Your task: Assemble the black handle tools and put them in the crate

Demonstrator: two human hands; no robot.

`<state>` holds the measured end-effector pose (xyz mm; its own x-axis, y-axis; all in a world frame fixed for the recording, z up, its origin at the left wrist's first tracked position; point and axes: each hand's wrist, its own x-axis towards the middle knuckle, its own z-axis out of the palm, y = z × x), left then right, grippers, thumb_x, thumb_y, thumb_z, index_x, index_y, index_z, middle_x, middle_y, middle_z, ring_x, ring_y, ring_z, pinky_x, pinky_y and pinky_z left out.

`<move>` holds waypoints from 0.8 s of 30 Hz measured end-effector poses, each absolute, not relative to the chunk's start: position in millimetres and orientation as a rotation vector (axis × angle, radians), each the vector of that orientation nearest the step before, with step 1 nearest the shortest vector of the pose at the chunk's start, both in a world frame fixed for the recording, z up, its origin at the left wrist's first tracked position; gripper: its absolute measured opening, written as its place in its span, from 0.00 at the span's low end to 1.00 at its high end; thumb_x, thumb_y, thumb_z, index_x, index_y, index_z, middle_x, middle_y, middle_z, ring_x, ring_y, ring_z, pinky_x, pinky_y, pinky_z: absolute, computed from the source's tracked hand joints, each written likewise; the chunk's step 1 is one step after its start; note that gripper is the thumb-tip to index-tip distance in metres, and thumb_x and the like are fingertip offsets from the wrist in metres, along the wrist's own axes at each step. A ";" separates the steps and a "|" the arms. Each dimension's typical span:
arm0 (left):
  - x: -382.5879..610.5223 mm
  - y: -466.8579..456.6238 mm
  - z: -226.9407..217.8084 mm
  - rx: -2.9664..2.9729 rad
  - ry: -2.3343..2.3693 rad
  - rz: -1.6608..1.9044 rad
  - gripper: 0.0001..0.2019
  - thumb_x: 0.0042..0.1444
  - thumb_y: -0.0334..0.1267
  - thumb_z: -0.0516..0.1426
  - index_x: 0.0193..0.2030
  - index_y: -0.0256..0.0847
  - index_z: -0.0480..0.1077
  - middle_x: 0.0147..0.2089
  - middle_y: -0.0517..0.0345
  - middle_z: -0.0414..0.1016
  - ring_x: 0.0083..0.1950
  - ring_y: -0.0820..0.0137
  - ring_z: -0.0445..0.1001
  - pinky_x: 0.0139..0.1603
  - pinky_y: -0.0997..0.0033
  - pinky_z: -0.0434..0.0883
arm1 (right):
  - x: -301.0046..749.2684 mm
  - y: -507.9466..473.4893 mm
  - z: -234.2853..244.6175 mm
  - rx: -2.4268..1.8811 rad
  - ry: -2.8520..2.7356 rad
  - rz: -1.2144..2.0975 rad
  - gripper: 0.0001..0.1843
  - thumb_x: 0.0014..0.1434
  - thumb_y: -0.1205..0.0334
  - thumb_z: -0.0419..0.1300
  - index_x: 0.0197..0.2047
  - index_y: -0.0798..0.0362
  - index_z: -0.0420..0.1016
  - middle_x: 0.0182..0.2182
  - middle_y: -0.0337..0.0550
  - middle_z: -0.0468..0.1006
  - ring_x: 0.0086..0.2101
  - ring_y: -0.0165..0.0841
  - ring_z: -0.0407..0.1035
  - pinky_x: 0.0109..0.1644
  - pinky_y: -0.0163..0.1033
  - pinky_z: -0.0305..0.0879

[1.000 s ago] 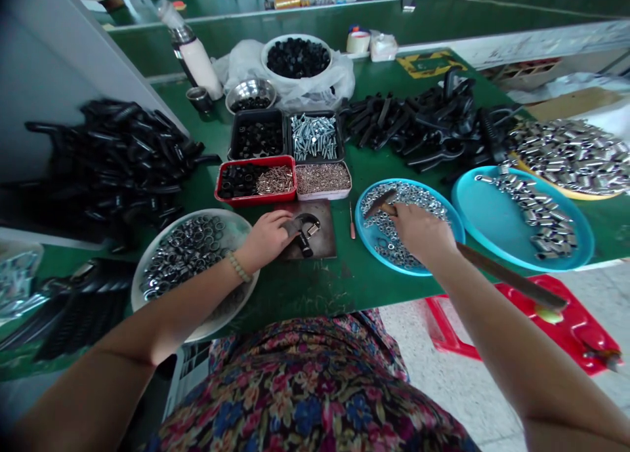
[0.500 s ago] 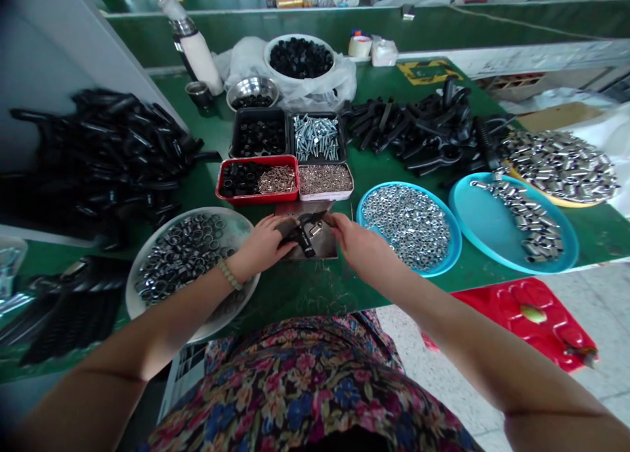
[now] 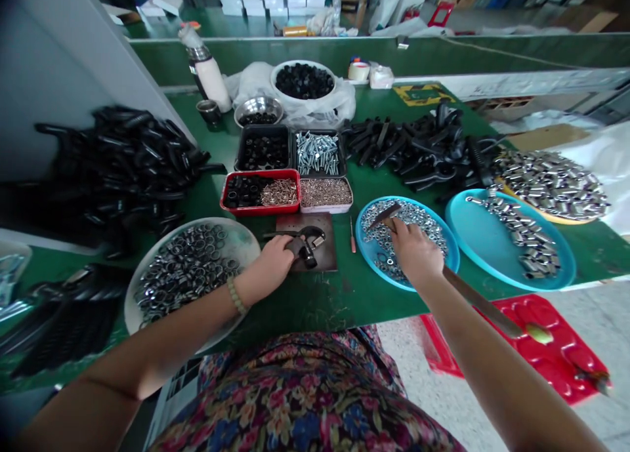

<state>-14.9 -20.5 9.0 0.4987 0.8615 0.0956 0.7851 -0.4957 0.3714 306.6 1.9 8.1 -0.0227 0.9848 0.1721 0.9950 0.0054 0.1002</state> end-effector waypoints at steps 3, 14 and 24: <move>-5.6 -12.2 18.9 2.184 1.348 0.479 0.14 0.66 0.38 0.47 0.44 0.37 0.72 0.44 0.51 0.76 0.43 0.66 0.74 0.45 0.67 0.71 | 302.1 31.4 7.9 -1.964 -2.248 -0.382 0.20 0.65 0.54 0.48 0.53 0.52 0.74 0.48 0.59 0.73 0.46 0.51 0.65 0.44 0.53 0.62; 0.3 48.1 34.3 2.591 1.648 0.152 0.17 0.63 0.47 0.51 0.36 0.37 0.75 0.38 0.46 0.77 0.42 0.58 0.73 0.41 0.59 0.68 | 193.6 154.1 16.0 -1.548 -2.733 -0.189 0.14 0.64 0.65 0.50 0.43 0.60 0.76 0.41 0.56 0.77 0.44 0.43 0.64 0.44 0.44 0.52; 60.0 152.4 17.7 2.609 1.617 0.223 0.12 0.63 0.34 0.50 0.41 0.35 0.74 0.44 0.44 0.76 0.51 0.54 0.68 0.50 0.51 0.60 | 212.6 154.8 5.5 -1.601 -2.593 -0.110 0.11 0.63 0.61 0.52 0.41 0.57 0.73 0.41 0.54 0.76 0.43 0.43 0.64 0.42 0.42 0.54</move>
<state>60.0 152.4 17.7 0.4381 0.8946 0.0887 0.8852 -0.4464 0.1305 212.6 154.8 5.5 -0.4455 0.8878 0.1157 0.8944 0.4471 0.0131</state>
